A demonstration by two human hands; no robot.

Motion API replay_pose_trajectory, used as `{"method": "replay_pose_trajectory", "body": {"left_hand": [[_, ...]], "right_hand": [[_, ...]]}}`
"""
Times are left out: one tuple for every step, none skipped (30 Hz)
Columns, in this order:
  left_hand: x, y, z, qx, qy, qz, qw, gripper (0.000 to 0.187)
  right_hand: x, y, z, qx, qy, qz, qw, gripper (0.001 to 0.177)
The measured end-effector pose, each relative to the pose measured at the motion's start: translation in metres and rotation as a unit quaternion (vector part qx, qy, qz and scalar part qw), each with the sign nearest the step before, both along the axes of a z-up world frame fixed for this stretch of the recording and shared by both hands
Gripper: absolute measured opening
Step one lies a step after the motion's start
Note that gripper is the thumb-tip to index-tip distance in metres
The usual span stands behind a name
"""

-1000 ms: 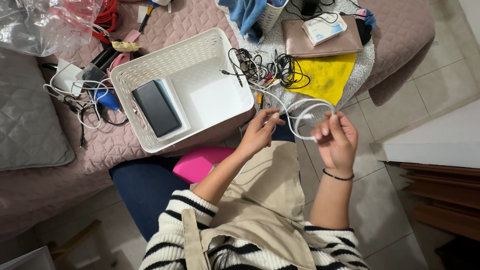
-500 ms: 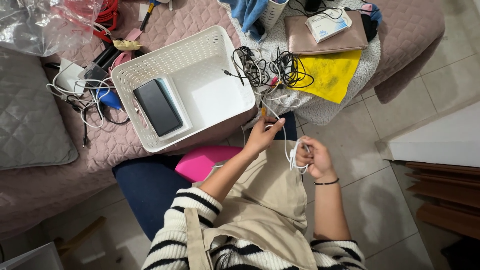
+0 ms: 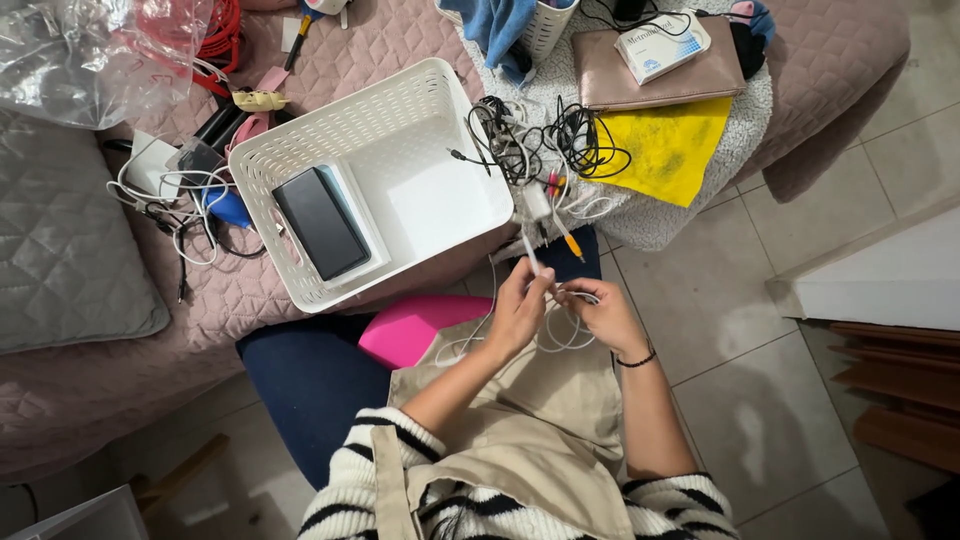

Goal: The person unboxes a light blue iPhone 12 Pro, places it in a white basket, and then organizes various cables and accessories into the basket. They handle a power bank, multiple charging cables, and a plastic bag of small items, sorting them on the bed and into the basket.

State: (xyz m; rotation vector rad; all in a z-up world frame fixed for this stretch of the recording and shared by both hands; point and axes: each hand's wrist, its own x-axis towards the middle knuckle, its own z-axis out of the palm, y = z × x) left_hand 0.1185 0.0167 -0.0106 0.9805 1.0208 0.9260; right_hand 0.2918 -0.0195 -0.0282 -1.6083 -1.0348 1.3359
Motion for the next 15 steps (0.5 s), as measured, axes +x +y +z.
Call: {"method": "replay_pose_trajectory", "body": {"left_hand": [[0.003, -0.001, -0.006, 0.0, 0.0, 0.0, 1.0, 0.024], [0.006, -0.002, -0.012, -0.096, -0.012, 0.047, 0.994, 0.038], [0.009, -0.003, -0.017, -0.191, -0.025, 0.093, 0.977, 0.052], [0.009, -0.003, -0.025, -0.191, -0.026, 0.094, 0.977, 0.052], [0.008, -0.002, -0.033, -0.241, -0.036, 0.091, 0.966, 0.045], [0.008, -0.001, -0.04, -0.29, -0.046, 0.089, 0.952, 0.039], [0.009, 0.0, -0.052, -0.289, -0.046, 0.088, 0.952, 0.039], [0.009, 0.002, -0.065, -0.277, -0.03, 0.088, 0.956, 0.024], [0.01, 0.003, -0.077, -0.266, -0.014, 0.089, 0.96, 0.037], [0.007, 0.012, -0.077, -0.265, -0.013, 0.089, 0.96, 0.037], [0.003, 0.019, -0.077, -0.227, 0.032, 0.09, 0.969, 0.057], [0.0, 0.027, -0.077, -0.188, 0.077, 0.09, 0.975, 0.078], [0.001, 0.033, -0.081, -0.188, 0.077, 0.091, 0.975, 0.078], [0.002, 0.04, -0.084, -0.175, 0.068, 0.088, 0.978, 0.067], [0.003, 0.048, -0.087, -0.16, 0.059, 0.085, 0.982, 0.057]], "right_hand": [[0.006, -0.001, -0.007, 0.0, 0.0, 0.0, 1.0, 0.012], [0.012, -0.003, -0.015, 0.037, -0.051, 0.003, 0.998, 0.016], [0.018, -0.003, -0.022, 0.074, -0.101, 0.008, 0.992, 0.023], [0.02, -0.004, -0.015, 0.075, -0.102, 0.009, 0.992, 0.023], [0.021, -0.004, -0.008, 0.081, -0.091, 0.016, 0.992, 0.022], [0.022, -0.003, -0.001, 0.087, -0.08, 0.023, 0.993, 0.022], [0.025, -0.005, -0.002, 0.088, -0.08, 0.023, 0.993, 0.022], [0.029, -0.006, -0.003, 0.07, -0.06, 0.022, 0.996, 0.019], [0.032, -0.008, -0.004, 0.052, -0.038, 0.021, 0.998, 0.017], [0.035, -0.009, -0.004, 0.052, -0.038, 0.022, 0.998, 0.017], [0.039, -0.012, -0.004, 0.056, -0.011, 0.023, 0.998, 0.018], [0.042, -0.014, -0.005, 0.06, 0.015, 0.023, 0.998, 0.019], [0.041, -0.017, 0.008, 0.059, 0.016, 0.024, 0.998, 0.019], [0.04, -0.019, 0.021, 0.062, 0.03, 0.078, 0.995, 0.017], [0.039, -0.02, 0.034, 0.065, 0.044, 0.132, 0.988, 0.015]]}}
